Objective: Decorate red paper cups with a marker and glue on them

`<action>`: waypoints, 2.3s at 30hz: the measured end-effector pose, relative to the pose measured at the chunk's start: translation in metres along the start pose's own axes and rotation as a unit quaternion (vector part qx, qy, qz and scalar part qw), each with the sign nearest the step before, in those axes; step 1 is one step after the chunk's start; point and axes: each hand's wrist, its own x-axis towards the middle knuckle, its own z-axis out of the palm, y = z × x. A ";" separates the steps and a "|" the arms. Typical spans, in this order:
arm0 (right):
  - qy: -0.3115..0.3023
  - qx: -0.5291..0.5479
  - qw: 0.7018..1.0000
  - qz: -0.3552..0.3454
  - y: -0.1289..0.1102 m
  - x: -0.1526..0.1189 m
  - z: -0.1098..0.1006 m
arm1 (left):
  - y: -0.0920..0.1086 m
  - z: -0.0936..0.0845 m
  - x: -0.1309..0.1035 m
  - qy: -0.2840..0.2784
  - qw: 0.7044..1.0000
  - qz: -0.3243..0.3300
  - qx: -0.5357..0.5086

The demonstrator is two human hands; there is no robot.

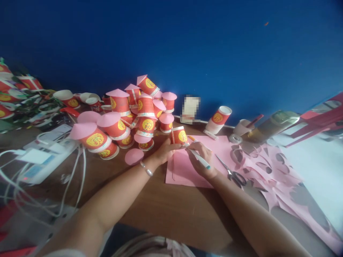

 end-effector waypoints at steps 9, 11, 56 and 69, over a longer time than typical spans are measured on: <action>0.010 0.019 1.000 -0.009 -0.003 0.003 -0.001 | 0.002 -0.001 -0.002 -0.019 1.000 -0.009 0.001; 0.009 0.021 1.000 -0.012 -0.003 0.003 -0.001 | 0.001 -0.002 -0.002 -0.018 1.000 -0.008 0.001; -0.042 -0.024 0.999 -0.012 0.023 -0.011 -0.001 | -0.002 -0.001 0.001 0.093 0.994 0.039 0.037; -0.057 -0.181 0.980 0.059 0.070 -0.012 -0.001 | -0.002 0.005 -0.002 0.030 0.981 0.036 0.190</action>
